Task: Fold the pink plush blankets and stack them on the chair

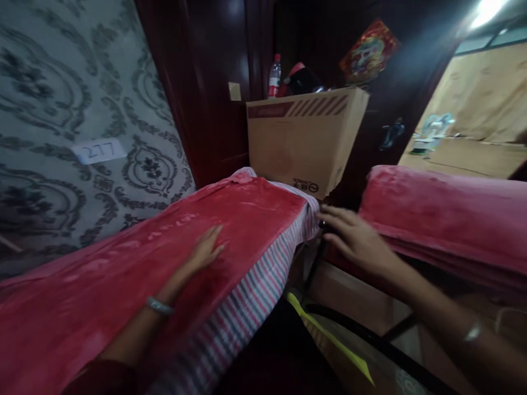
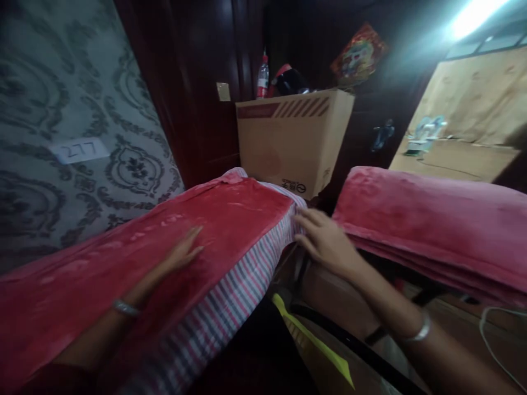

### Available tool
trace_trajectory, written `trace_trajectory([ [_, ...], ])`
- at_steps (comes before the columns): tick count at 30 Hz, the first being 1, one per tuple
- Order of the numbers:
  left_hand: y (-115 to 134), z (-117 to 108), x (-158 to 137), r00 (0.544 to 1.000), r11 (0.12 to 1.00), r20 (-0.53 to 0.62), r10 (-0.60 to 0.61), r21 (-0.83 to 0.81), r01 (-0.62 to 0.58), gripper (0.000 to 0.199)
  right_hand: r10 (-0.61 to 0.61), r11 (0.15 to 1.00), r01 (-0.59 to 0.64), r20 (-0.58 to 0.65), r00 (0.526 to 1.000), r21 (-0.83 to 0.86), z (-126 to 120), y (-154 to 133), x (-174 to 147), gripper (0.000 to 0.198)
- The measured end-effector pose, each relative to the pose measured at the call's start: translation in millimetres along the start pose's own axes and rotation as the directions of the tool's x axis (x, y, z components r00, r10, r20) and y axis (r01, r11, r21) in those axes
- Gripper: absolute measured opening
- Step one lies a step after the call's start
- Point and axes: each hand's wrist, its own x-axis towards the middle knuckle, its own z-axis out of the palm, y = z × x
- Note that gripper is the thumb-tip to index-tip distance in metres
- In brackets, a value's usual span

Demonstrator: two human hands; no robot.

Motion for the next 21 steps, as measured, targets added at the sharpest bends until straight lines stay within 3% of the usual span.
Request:
trace_trajectory([
  [3,-69,-6,-55,0.968,0.967,-0.041,-0.246,0.053,0.248,0.06,-0.143,0.976,0.106,0.191,0.971,0.189,86,-22,26,0.046],
  [5,-99,-9,-92,0.938,0.932,-0.057,-0.343,0.1,0.347,0.061,-0.201,0.951,0.126,0.259,0.945,0.282,137,-32,48,0.046],
  [7,-114,-10,-124,0.913,0.898,-0.059,-0.405,0.164,0.409,0.064,-0.2,0.942,0.095,0.313,0.928,0.322,181,-41,74,0.047],
  [10,-115,-4,-155,0.874,0.836,-0.033,-0.484,0.277,0.474,0.066,-0.114,0.962,0.003,0.393,0.912,0.273,230,-53,113,0.051],
  [15,-105,8,-168,0.859,0.787,-0.05,-0.51,0.374,0.49,0.063,-0.006,0.975,-0.089,0.426,0.905,0.204,275,-46,143,0.05],
  [21,-117,13,-170,0.871,0.796,-0.109,-0.479,0.365,0.483,0.062,0.06,0.97,-0.141,0.367,0.928,0.197,286,-12,142,0.04],
])
